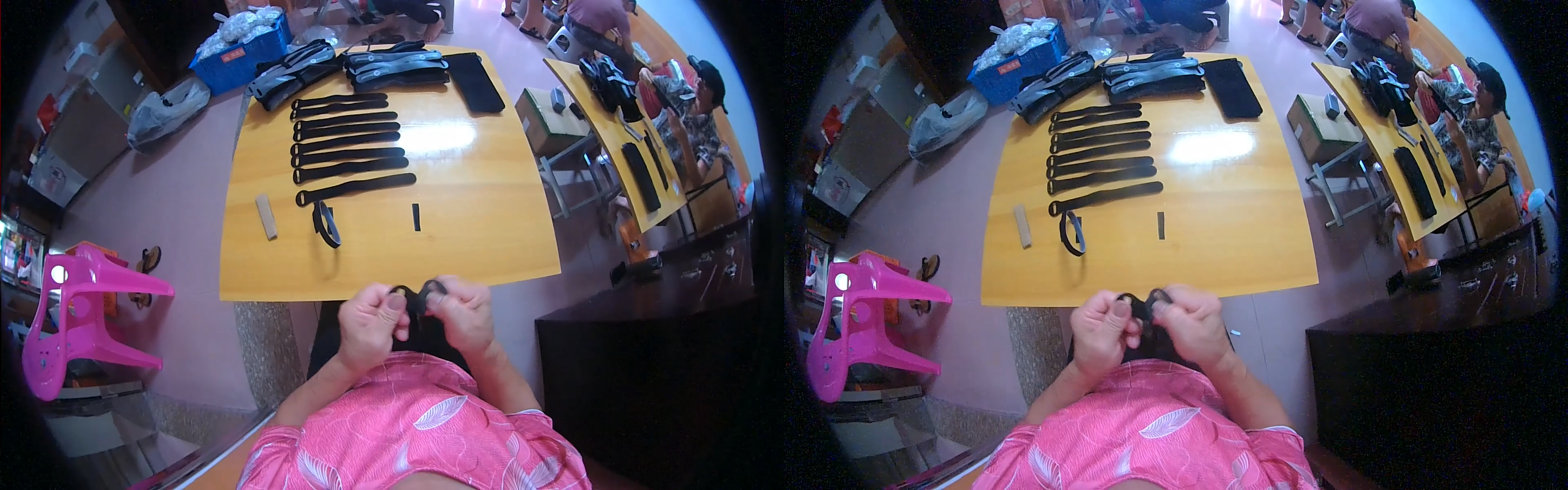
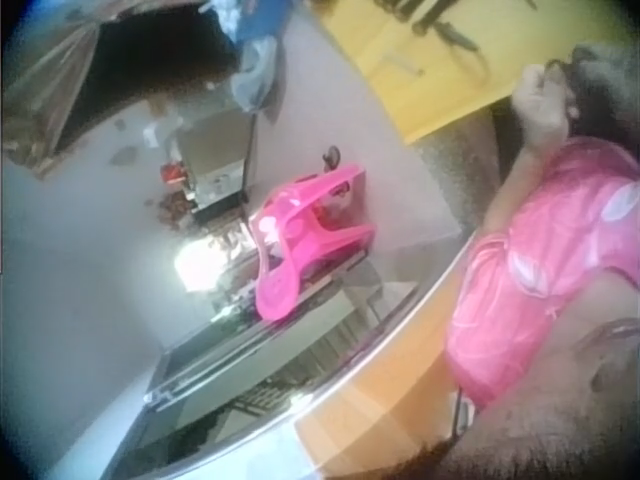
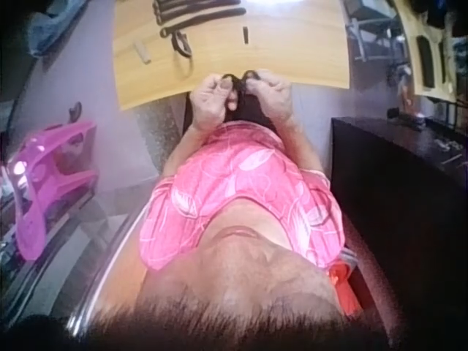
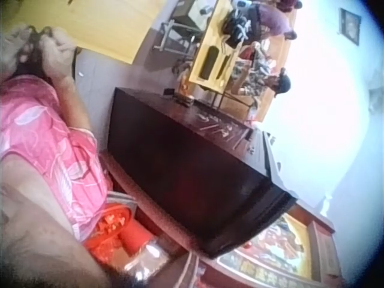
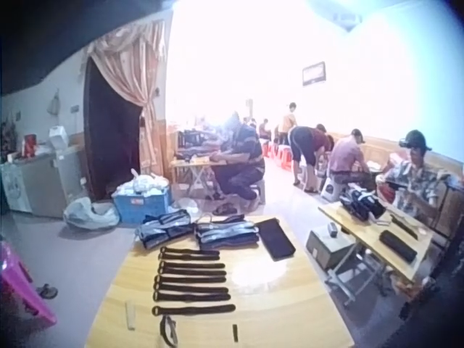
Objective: Organizing and inspecting black velcro straps on a wooden table.
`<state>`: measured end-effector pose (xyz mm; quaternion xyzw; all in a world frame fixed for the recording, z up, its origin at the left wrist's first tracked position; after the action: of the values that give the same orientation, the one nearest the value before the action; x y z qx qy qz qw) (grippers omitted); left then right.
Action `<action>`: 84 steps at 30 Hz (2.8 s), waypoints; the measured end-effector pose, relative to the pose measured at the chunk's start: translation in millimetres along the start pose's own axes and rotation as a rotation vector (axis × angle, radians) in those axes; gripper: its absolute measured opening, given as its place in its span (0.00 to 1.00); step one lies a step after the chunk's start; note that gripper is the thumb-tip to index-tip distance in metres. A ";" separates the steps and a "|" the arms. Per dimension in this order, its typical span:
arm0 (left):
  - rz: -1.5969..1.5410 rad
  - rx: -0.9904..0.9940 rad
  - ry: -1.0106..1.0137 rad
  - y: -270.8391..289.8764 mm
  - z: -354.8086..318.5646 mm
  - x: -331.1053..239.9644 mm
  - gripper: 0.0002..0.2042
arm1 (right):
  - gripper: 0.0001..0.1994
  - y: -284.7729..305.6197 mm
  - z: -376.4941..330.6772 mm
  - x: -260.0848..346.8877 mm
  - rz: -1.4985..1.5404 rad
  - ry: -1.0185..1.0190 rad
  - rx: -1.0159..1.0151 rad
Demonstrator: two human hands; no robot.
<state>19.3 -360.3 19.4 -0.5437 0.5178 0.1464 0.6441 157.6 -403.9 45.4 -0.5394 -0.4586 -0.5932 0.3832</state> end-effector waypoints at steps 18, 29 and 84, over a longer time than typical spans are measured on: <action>-0.276 0.022 -0.096 11.1 16.3 -19.3 0.06 | 0.22 -4.2 10.0 -12.7 0.381 0.064 0.083; 0.008 -0.061 -0.126 18.4 3.7 -23.6 0.04 | 0.13 -5.7 12.5 -15.3 0.013 0.161 -0.083; 1.414 0.064 0.211 159.1 247.1 -139.1 0.27 | 0.07 36.8 45.3 -33.0 0.209 -0.319 0.293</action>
<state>-33.3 -39.5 15.6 -0.0701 0.8098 0.4601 0.3573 209.7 -372.3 17.4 -0.6097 -0.5361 -0.3846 0.4393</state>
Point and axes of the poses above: each hand's wrist, its own z-axis towards the middle knuckle, its own y-axis out of the back of the hand, x = y × z, the point moved 8 cm from there along z, towards the middle knuckle, and after that the axes turned 10 degrees about -z, right-handed, at the moved point
